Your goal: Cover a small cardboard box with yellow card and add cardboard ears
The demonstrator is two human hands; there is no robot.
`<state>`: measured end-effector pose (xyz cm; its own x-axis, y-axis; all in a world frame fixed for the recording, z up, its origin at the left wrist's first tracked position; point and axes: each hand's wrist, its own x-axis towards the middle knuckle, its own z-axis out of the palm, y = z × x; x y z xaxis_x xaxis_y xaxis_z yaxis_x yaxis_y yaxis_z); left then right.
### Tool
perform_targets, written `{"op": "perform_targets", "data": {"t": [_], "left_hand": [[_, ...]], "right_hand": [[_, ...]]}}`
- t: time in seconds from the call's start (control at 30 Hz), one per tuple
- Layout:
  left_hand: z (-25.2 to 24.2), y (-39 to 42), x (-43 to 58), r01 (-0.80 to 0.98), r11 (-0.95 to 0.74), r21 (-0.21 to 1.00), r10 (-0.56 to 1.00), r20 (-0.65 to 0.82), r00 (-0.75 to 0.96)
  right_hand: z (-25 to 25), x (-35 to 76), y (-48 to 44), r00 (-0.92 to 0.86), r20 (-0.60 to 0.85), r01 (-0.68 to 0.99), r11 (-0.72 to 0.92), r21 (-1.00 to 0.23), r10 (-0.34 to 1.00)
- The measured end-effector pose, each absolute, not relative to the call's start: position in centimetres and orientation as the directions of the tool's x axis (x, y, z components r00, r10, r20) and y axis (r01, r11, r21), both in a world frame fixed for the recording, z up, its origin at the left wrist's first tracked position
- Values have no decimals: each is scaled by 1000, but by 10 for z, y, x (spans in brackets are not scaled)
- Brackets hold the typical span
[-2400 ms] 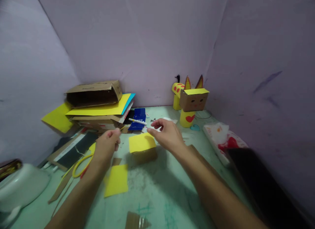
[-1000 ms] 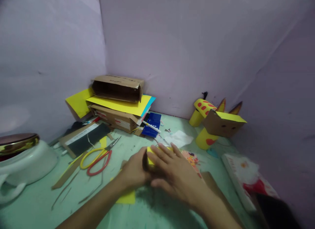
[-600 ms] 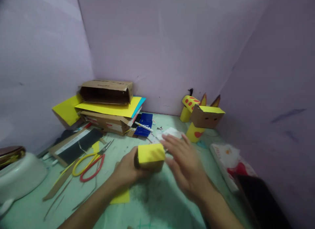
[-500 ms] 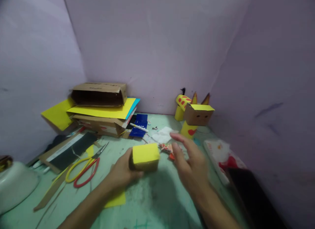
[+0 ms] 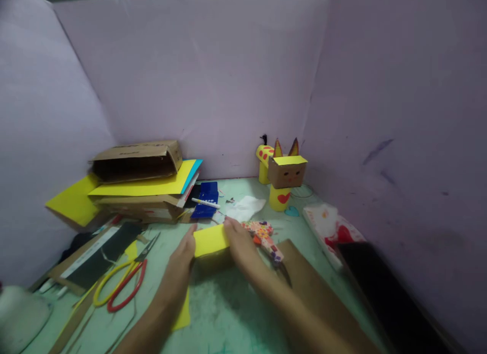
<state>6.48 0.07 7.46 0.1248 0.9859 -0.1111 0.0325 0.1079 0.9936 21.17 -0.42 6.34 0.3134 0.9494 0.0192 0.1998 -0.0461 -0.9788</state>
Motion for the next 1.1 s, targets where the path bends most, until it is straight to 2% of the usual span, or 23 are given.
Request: {"op": "perform_targets", "data": {"t": [0.1,0.23,0.37,0.5,0.67,0.77,0.9,1.1], "left_hand": [[71,0,69,85,128,988,983,-138,117],[63,4,67,-145,224,964,962,-195,190],[62,1,64,-264,285,921,928,-196,318],[66,-6,63,-321,293,901,937,-204,285],[75,-14,68,-400,322,858,939,-235,251],[76,-20,70,-352,232,907,964,-165,210],[75,-20,69,-115,86,990,989,-71,127],[75,-16,66,38,14,999,995,-18,97]], "right_hand": [[63,209,-5,311,-7,208,-75,-975,950],[59,209,-9,313,-40,175,-99,-980,949],[53,206,-16,317,-70,32,-85,-996,946],[59,201,-25,324,-57,-58,-40,-998,945],[73,194,-35,282,41,-129,80,-988,959],[76,192,-36,271,57,-107,89,-990,961],[74,194,-31,251,19,-103,47,-994,968],[76,194,-30,214,3,-61,16,-998,977]]}}
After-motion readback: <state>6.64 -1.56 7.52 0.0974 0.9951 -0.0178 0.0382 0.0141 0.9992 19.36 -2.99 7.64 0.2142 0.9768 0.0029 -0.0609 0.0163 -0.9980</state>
